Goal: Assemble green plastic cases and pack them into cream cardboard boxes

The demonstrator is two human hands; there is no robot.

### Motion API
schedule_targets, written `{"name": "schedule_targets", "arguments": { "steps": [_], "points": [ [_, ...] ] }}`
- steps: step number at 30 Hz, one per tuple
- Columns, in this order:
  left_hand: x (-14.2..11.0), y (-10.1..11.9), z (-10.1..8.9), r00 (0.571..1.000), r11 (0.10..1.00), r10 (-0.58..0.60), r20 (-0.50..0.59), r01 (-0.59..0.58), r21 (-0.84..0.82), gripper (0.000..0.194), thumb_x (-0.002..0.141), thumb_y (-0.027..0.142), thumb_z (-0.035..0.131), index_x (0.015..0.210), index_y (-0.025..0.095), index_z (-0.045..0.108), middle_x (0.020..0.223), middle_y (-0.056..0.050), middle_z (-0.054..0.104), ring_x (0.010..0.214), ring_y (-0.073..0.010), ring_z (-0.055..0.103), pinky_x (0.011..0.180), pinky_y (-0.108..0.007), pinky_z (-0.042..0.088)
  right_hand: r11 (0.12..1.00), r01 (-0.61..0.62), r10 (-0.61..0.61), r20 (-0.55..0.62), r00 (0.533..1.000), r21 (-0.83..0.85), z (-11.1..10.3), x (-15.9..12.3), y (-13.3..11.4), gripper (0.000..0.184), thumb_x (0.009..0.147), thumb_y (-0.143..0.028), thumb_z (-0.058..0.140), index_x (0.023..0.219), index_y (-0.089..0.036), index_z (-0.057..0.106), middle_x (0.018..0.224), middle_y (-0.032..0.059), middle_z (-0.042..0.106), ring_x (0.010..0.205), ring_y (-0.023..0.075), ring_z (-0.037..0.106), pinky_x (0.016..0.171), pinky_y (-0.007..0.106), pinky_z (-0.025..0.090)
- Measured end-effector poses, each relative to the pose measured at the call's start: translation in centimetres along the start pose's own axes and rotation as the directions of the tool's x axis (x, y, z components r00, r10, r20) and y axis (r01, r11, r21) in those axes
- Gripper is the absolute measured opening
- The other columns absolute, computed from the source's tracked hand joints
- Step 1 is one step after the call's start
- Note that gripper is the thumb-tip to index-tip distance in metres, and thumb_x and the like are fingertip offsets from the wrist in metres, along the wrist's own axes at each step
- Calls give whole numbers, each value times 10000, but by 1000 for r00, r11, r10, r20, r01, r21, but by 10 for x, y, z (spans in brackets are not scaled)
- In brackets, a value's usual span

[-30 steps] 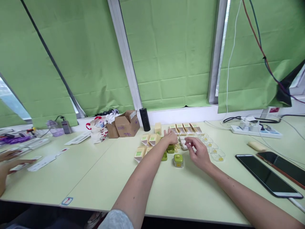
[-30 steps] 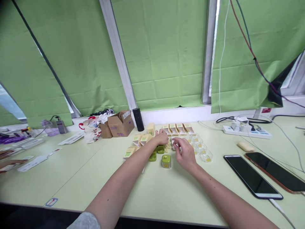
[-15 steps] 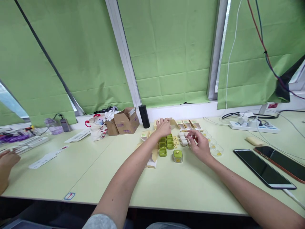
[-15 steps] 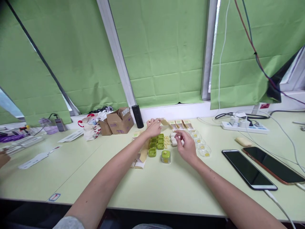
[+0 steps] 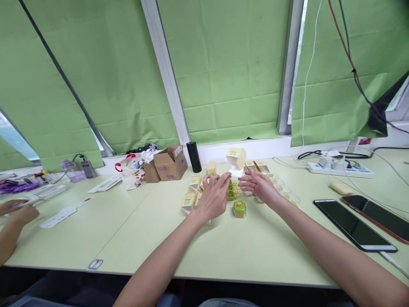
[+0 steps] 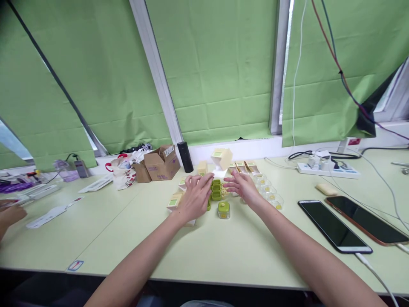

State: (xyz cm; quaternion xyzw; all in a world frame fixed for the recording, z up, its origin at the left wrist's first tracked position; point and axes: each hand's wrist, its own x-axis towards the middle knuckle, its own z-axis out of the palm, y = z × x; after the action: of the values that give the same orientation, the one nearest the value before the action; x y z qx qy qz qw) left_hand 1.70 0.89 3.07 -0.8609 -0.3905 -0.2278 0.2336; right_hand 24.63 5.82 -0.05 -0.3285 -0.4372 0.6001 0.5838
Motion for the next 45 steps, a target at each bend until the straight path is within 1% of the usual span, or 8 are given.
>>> {"name": "schedule_targets", "arguments": {
  "steps": [9, 15, 18, 22, 27, 35, 41, 45],
  "points": [
    [-16, 6, 9, 983, 985, 170, 64, -169, -13, 609, 868, 44, 514, 1442, 231, 595, 1554, -118, 580, 1165, -349, 549, 1069, -561, 346, 994, 33, -37, 46, 998, 101, -2, -2, -5, 469, 859, -636, 799, 1103, -246, 711, 1051, 97, 825, 812, 238, 802, 714, 355, 689],
    [-20, 12, 7, 965, 961, 258, 40, -253, -111, 533, 867, 51, 538, 1339, 268, 661, 1440, -125, 655, 1151, -345, 591, 1075, -566, 362, 982, 176, -170, 86, 982, -66, -2, -2, 1, 465, 804, -635, 827, 1060, -274, 686, 1025, 87, 820, 895, 296, 808, 734, 434, 685],
    [-17, 11, 4, 982, 965, 181, -46, -187, -184, 426, 917, 112, 548, 1287, 274, 682, 1427, -131, 626, 1180, -331, 588, 1042, -555, 400, 965, 236, -223, 117, 968, -113, -2, -4, 3, 482, 835, -628, 800, 1139, -268, 702, 1076, 103, 810, 966, 302, 797, 761, 443, 684],
    [-3, 7, 5, 970, 917, -143, -195, 56, -394, 243, 974, 223, 585, 1204, 250, 659, 1324, -127, 609, 1250, -314, 567, 1058, -514, 447, 946, 280, -283, 8, 959, -161, -4, -4, 7, 605, 758, -571, 892, 1236, -261, 690, 1152, 91, 788, 1017, 280, 780, 840, 443, 683],
    [13, 5, 21, 896, 706, -441, -57, 307, -638, 588, 957, 364, 717, 1477, 268, 461, 1334, -122, 625, 1269, -308, 589, 1086, -504, 493, 883, 426, -433, 4, 901, -197, 1, -10, 14, 636, 772, -513, 906, 1295, -238, 670, 1281, 130, 761, 1161, 291, 740, 1067, 518, 603],
    [3, 5, 48, 876, 539, -481, 22, 315, -781, 483, 942, 307, 745, 1393, 270, 576, 1345, -107, 639, 1294, -282, 611, 1122, -480, 512, 722, 527, -536, 119, 836, -448, 10, -28, 26, 496, 950, -485, 729, 1391, -274, 648, 1331, 124, 747, 1136, 300, 732, 1002, 546, 622],
    [-4, 6, 49, 884, 624, -458, -96, 242, -743, 445, 940, 289, 734, 1361, 274, 589, 1337, -104, 651, 1314, -297, 591, 1127, -506, 511, 561, 619, -608, 235, 759, -550, 7, -31, 32, 510, 1001, -390, 648, 1492, -281, 559, 1411, 134, 695, 1267, 316, 686, 1083, 534, 566],
    [-12, 0, 50, 902, 764, -359, -240, 136, -631, 474, 971, 261, 668, 1424, 272, 526, 1371, -123, 631, 1337, -313, 554, 1133, -538, 481, 368, 685, -654, 348, 671, -629, 0, -31, 29, 568, 996, -335, 635, 1542, -308, 484, 1484, 133, 619, 1348, 334, 601, 1110, 565, 534]
  ]
}}
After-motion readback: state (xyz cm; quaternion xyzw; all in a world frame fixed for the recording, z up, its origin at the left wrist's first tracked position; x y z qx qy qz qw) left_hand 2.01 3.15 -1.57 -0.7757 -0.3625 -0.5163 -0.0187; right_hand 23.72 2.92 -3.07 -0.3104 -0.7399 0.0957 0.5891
